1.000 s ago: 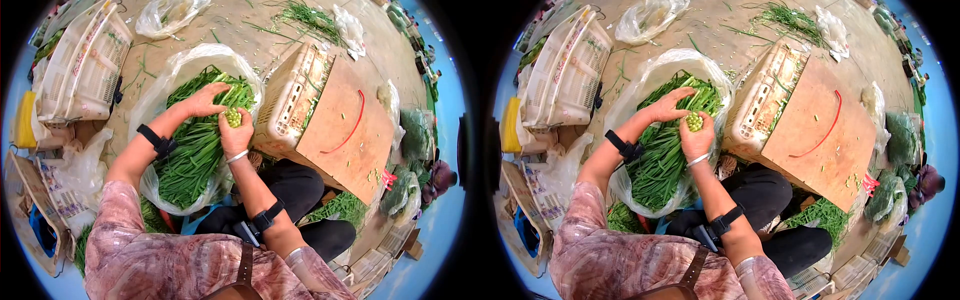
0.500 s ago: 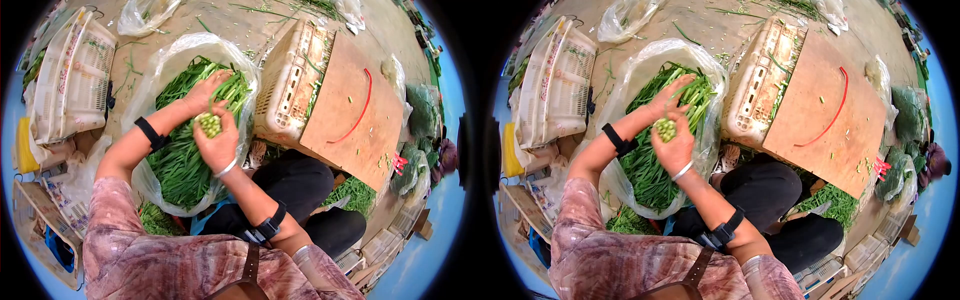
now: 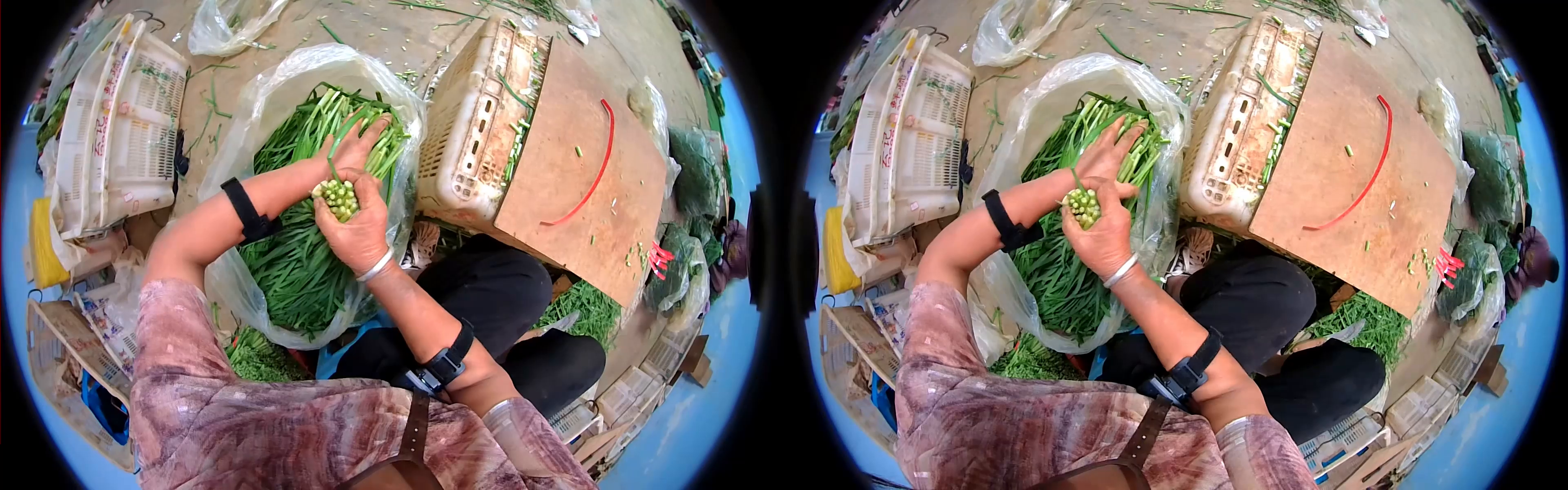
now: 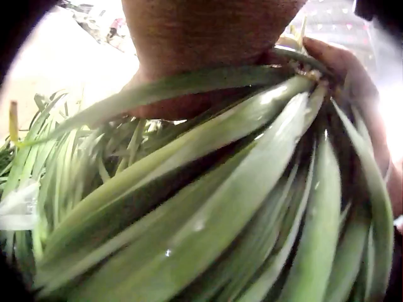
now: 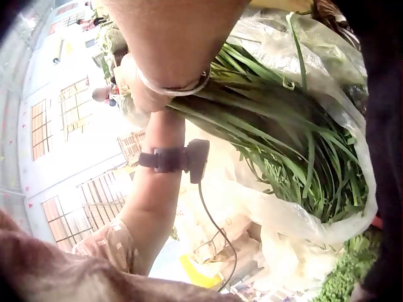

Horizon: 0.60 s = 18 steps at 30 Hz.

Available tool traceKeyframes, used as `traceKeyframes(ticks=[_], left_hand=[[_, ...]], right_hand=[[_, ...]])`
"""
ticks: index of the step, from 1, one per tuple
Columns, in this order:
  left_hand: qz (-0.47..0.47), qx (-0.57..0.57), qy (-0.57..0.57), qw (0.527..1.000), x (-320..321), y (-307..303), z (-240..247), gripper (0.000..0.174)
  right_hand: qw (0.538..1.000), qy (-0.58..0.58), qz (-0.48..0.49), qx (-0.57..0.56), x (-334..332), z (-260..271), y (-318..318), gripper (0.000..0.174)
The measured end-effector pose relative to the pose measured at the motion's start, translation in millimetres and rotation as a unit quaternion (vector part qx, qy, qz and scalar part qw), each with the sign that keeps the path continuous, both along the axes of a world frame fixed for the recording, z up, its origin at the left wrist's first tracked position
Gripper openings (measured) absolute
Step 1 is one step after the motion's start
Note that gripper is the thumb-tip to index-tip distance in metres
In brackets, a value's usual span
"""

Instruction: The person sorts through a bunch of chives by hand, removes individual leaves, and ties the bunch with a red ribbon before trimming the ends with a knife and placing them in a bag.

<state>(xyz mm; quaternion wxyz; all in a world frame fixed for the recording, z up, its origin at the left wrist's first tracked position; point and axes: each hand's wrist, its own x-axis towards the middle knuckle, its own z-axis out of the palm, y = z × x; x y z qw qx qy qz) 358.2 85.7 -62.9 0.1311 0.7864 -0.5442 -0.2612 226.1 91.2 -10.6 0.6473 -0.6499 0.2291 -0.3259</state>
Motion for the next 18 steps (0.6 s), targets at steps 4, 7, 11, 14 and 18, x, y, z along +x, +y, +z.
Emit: traceKeyframes(ticks=[4, 7, 11, 14, 18], left_hand=[[-0.01, -0.112, -0.015, 0.994, -5, 1, -16, 0.088], [-0.027, -0.132, -0.029, 0.99, 1, -4, -27, 0.082], [0.006, -0.096, -0.023, 0.995, 14, -4, -30, 0.084], [0.015, -0.086, -0.013, 0.996, 25, 3, -26, 0.091], [0.039, -0.141, -0.11, 0.983, 18, 23, 16, 0.088]], right_hand=[[0.997, -0.013, 0.07, -0.004, -6, 16, 10, 0.03], [0.99, -0.021, 0.124, -0.067, -23, 42, 22, 0.033], [0.967, -0.066, 0.23, -0.088, -43, 110, 28, 0.037], [0.942, -0.147, 0.296, -0.058, -50, 124, 33, 0.044], [0.964, -0.055, 0.258, -0.015, -46, 76, 30, 0.041]])
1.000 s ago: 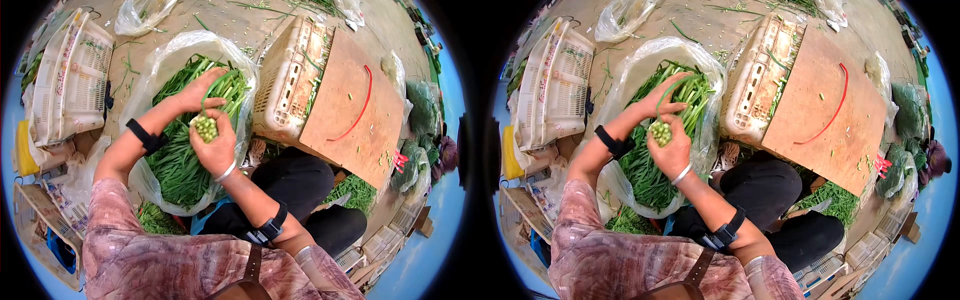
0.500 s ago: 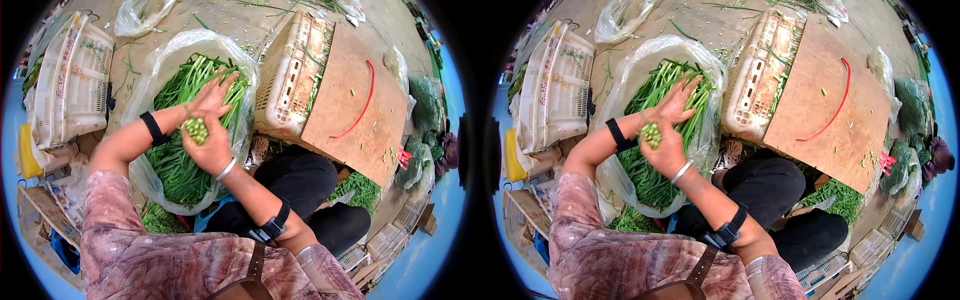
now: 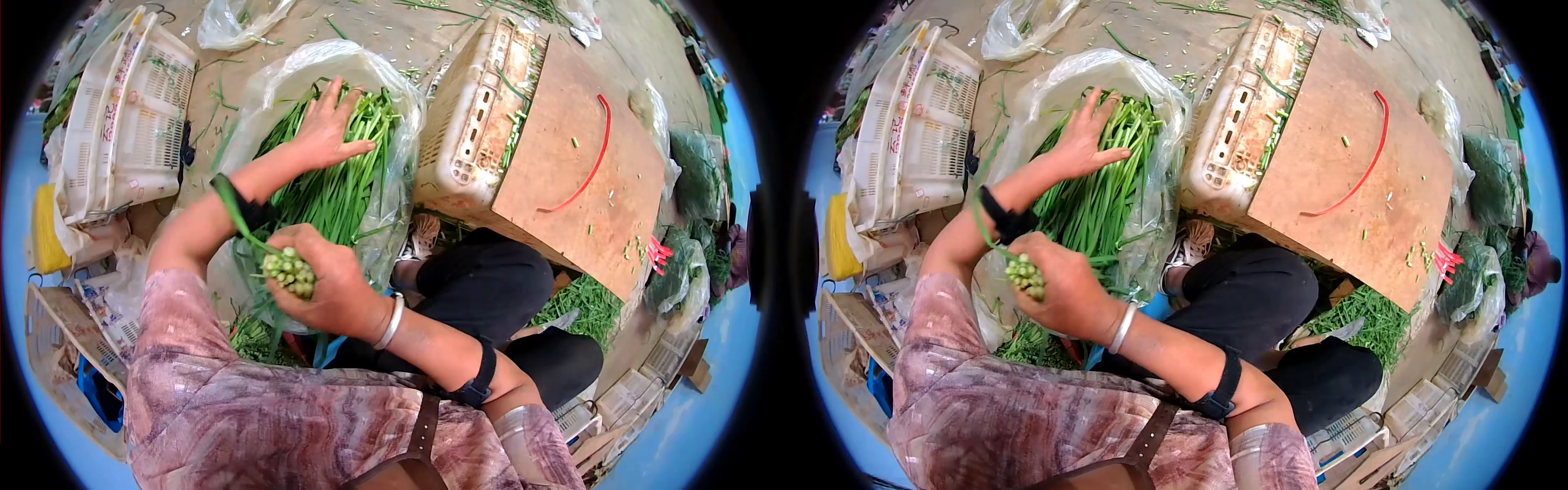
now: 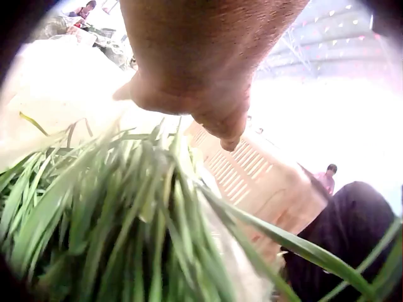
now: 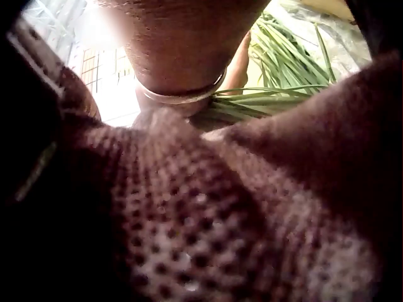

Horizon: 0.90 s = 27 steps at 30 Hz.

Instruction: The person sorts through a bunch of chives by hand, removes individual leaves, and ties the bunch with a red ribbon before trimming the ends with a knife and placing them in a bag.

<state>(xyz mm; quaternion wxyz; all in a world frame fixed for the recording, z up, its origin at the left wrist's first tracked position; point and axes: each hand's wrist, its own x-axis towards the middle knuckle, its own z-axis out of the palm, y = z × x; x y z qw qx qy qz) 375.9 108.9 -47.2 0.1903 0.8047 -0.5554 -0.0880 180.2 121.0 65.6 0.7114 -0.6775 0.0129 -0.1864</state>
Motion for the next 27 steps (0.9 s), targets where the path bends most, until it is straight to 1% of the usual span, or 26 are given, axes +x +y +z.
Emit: traceKeyframes(ticks=[1, 2, 3, 4, 5, 6, 7, 8, 9, 10, 11, 12, 13, 14, 15, 16, 17, 18, 19, 20, 21, 22, 24, 25, 26, 27], left_hand=[[-0.012, -0.041, -0.064, 0.997, -9, 10, 7, 0.086], [-0.012, -0.036, -0.059, 0.998, -24, 22, 8, 0.086], [-0.126, -0.005, -0.027, 0.992, -36, 32, 10, 0.081], [-0.237, 0.024, 0.001, 0.971, -45, 40, 12, 0.077], [-0.272, 0.088, 0.018, 0.958, -54, 48, 11, 0.072], [-0.306, 0.154, 0.037, 0.939, -62, 56, 0, 0.067], [-0.33, 0.146, 0.022, 0.932, -52, 73, -50, 0.059], [-0.327, 0.144, 0.021, 0.934, -50, 80, -68, 0.059], [-0.294, 0.098, 0.216, 0.926, -51, 83, -80, 0.058], [-0.251, 0.046, 0.403, 0.879, -55, 83, -83, 0.056], [-0.294, 0.077, -0.002, 0.953, -59, 80, -62, 0.059], [-0.321, 0.095, -0.074, 0.939, -56, 80, -63, 0.058], [-0.336, 0.09, -0.084, 0.934, -56, 79, -56, 0.058], [-0.353, 0.084, -0.094, 0.927, -58, 79, -51, 0.058], [-0.362, 0.069, -0.099, 0.924, -58, 78, -55, 0.058], [-0.358, 0.071, -0.167, 0.916, -59, 77, -65, 0.06], [-0.352, 0.07, -0.234, 0.904, -58, 77, -71, 0.062], [-0.361, 0.056, -0.284, 0.887, -55, 80, -72, 0.064], [-0.368, 0.037, -0.333, 0.867, -56, 80, -69, 0.066], [-0.346, 0.09, -0.215, 0.909, -64, 75, -48, 0.067], [-0.324, 0.144, -0.092, 0.931, -73, 73, -26, 0.068], [-0.314, 0.151, -0.106, 0.931, -77, 69, -24, 0.066], [-0.31, 0.174, -0.096, 0.93, -81, 62, -6, 0.064], [-0.302, 0.183, -0.083, 0.932, -84, 58, 6, 0.062], [-0.309, 0.151, -0.063, 0.937, -80, 54, 5, 0.059], [-0.32, 0.106, -0.072, 0.939, -76, 50, 8, 0.055]], right_hand=[[0.999, -0.019, -0.016, -0.03, -2, -2, -4, 0.04], [0.997, -0.035, -0.031, -0.06, -6, -3, -3, 0.039], [0.998, -0.018, -0.025, -0.048, -8, -3, -2, 0.035], [0.998, -0.022, -0.023, -0.051, -8, -1, -3, 0.035], [0.997, -0.026, -0.038, -0.057, -9, 1, -4, 0.034], [0.996, -0.029, -0.052, -0.061, -11, 2, -5, 0.033], [0.999, 0.01, -0.053, 0.008, -15, 0, -9, 0.031], [0.994, -0.012, -0.108, -0.025, -19, 5, -21, 0.033], [0.992, 0.059, -0.102, 0.053, -31, 23, -34, 0.033], [0.982, 0.051, -0.125, 0.135, -37, 24, -45, 0.028], [0.975, 0.066, -0.167, 0.132, -50, 34, -59, 0.029], [0.964, 0.094, -0.203, 0.143, -65, 42, -71, 0.03], [0.958, 0.095, -0.23, 0.145, -82, 51, -85, 0.029], [0.951, 0.078, -0.251, 0.161, -102, 61, -98, 0.029], [0.946, 0.066, -0.264, 0.179, -124, 71, -113, 0.027], [0.941, 0.031, -0.284, 0.183, -146, 87, -123, 0.026], [0.944, 0.041, -0.31, 0.104, -169, 110, -130, 0.038], [0.937, 0.02, -0.343, 0.066, -195, 125, -143, 0.041], [0.933, -0.002, -0.357, 0.054, -220, 144, -152, 0.043], [0.926, -0.006, -0.377, 0.018, -247, 166, -163, 0.043], [0.904, -0.005, -0.426, -0.03, -271, 188, -170, 0.043], [0.878, -0.03, -0.474, -0.057, -285, 215, -169, 0.04], [0.867, -0.037, -0.487, -0.103, -334, 267, -180, 0.042], [0.857, -0.052, -0.496, -0.129, -350, 291, -175, 0.042], [0.847, -0.067, -0.504, -0.155, -364, 314, -168, 0.043], [0.837, -0.061, -0.506, -0.199, -380, 338, -161, 0.04]])
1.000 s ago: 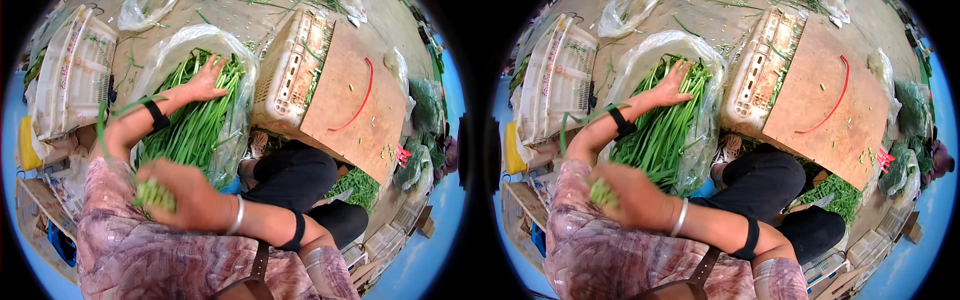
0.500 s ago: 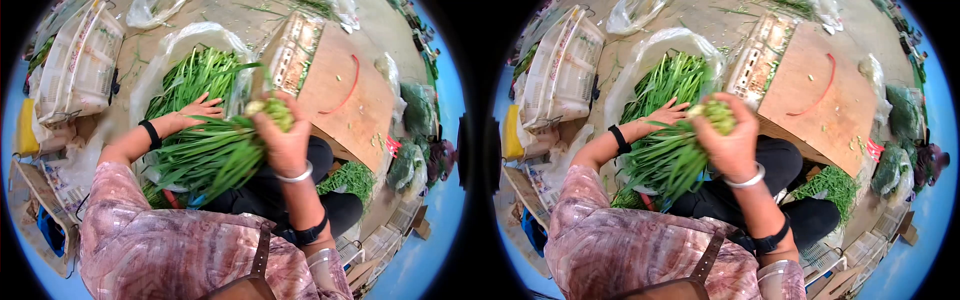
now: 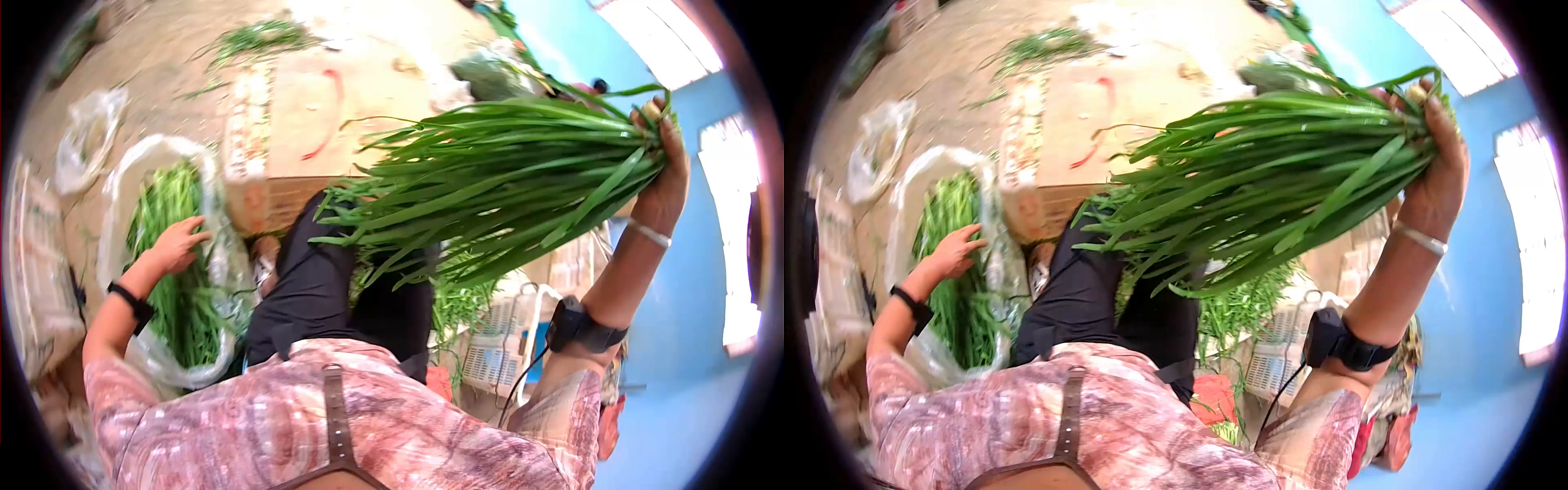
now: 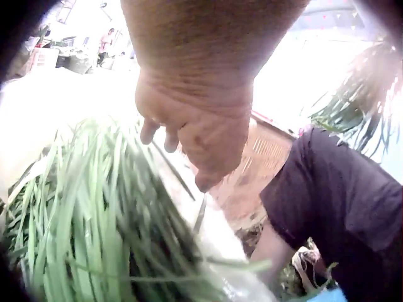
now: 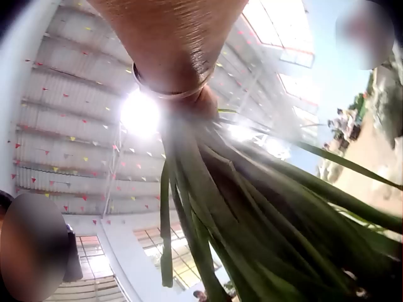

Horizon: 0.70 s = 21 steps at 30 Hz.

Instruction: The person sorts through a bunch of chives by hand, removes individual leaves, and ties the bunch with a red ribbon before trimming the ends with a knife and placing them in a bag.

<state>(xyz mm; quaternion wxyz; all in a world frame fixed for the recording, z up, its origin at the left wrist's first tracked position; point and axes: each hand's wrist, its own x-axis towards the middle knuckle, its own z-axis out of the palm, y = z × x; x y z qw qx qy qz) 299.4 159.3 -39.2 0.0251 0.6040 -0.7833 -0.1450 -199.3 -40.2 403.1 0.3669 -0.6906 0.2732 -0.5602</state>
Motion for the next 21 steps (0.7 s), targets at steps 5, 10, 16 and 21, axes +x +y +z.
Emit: traceKeyframes(ticks=[5, 10, 16, 21], left_hand=[[0.127, -0.113, 0.121, 0.978, 5, -46, 26, 0.046], [0.078, -0.16, 0.382, 0.907, -102, -118, 169, 0.04], [-0.064, -0.178, 0.486, 0.853, -261, -189, 252, 0.058], [-0.124, -0.305, 0.319, 0.889, -397, -251, 273, 0.116]], right_hand=[[0.971, 0.171, -0.045, -0.159, -83, 36, -67, 0.041], [0.957, 0.135, -0.231, -0.114, -80, -32, -79, 0.039], [0.889, 0.26, -0.338, -0.168, -122, -52, -102, 0.037], [0.907, 0.242, -0.307, -0.159, -99, -54, -99, 0.038]])
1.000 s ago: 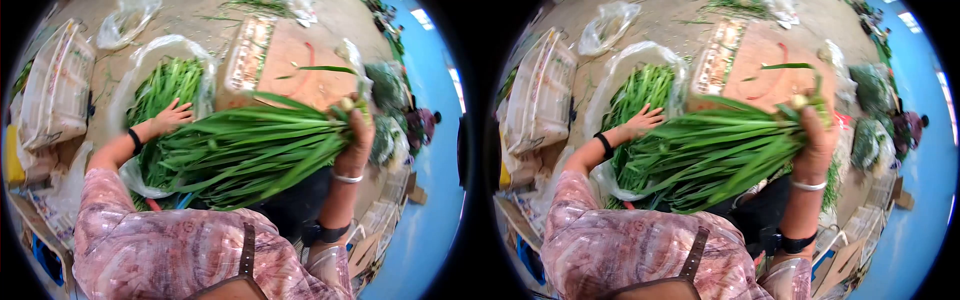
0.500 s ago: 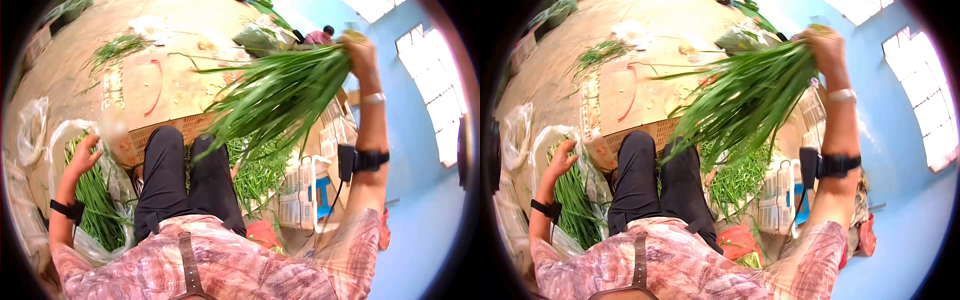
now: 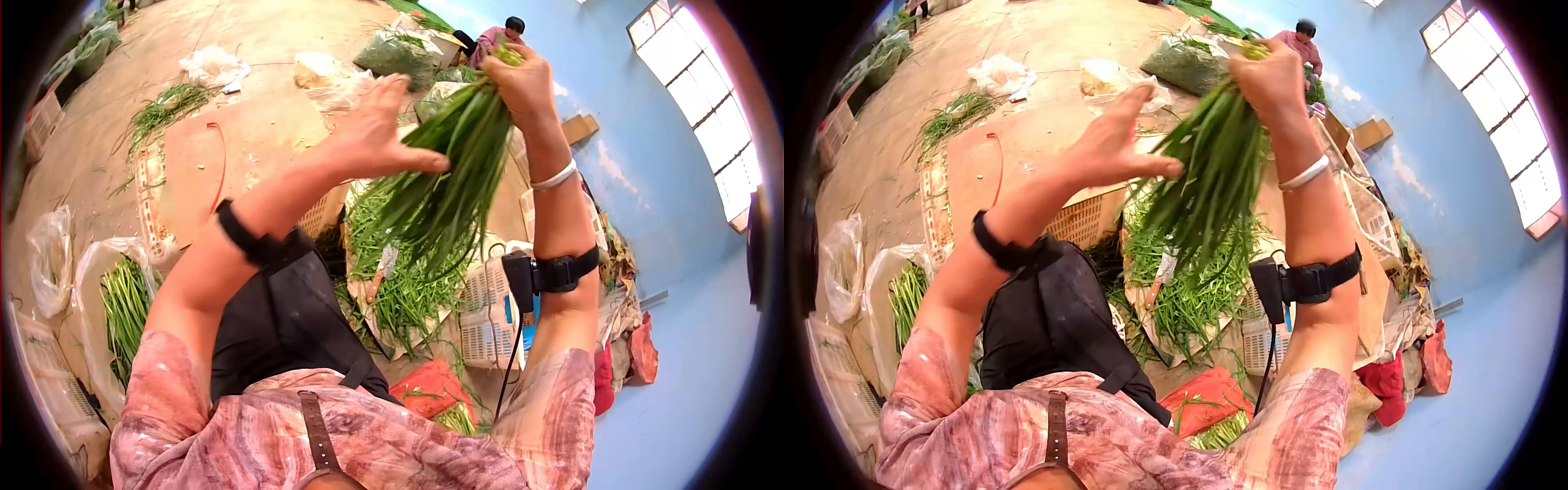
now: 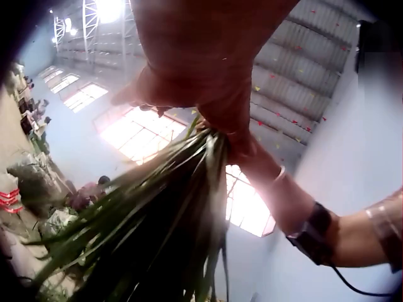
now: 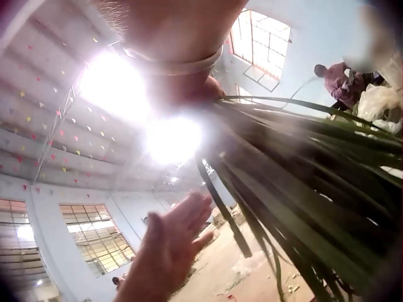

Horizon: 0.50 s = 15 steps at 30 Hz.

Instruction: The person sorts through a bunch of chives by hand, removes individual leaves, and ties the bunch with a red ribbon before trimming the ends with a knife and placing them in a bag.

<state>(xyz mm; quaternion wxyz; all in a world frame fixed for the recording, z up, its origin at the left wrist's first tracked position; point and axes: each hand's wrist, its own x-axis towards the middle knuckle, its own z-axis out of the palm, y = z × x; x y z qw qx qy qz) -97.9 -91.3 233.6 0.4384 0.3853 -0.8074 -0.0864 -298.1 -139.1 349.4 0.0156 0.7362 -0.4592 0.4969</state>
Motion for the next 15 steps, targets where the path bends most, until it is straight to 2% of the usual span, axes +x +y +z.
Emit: traceKeyframes(ticks=[1, 2, 4, 5, 6, 8, 9, 10, 13, 15], left_hand=[[-0.024, 0.016, 0.04, 0.999, -11, -16, 4, 0.12], [-0.047, 0.033, 0.08, 0.995, -18, -33, 8, 0.124], [-0.124, 0.064, 0.14, 0.98, -15, -68, 5, 0.125], [-0.289, 0.133, 0.21, 0.925, -17, -86, -5, 0.119], [-0.442, 0.214, 0.254, 0.833, -19, -72, 0, 0.111], [-0.567, 0.385, 0.322, 0.653, -27, -71, -21, 0.108], [-0.573, 0.374, 0.368, 0.629, -37, -65, -32, 0.12], [-0.612, 0.374, 0.362, 0.596, -38, -43, -34, 0.124], [-0.609, 0.446, 0.469, 0.459, -43, 0, -61, 0.124], [-0.583, 0.495, 0.524, 0.375, -39, 36, -73, 0.121]], right_hand=[[0.997, -0.051, 0.029, 0.044, 6, -1, -3, 0.031], [0.997, -0.054, 0.026, 0.045, 13, 4, 2, 0.031], [0.957, -0.134, 0.176, 0.189, 24, 18, 13, 0.023], [0.946, -0.18, 0.191, 0.189, 29, 22, 10, 0.017], [0.955, -0.161, 0.162, 0.189, 39, 30, 27, 0.012], [0.916, -0.269, 0.196, 0.224, 54, 32, 15, 0.01], [0.904, -0.282, 0.222, 0.233, 57, 32, 8, 0.01], [0.902, -0.286, 0.224, 0.235, 58, 27, 0, 0.01], [0.899, -0.244, 0.238, 0.275, 49, -9, -32, 0.012], [0.865, -0.255, 0.259, 0.347, 38, -36, -43, 0.015]])
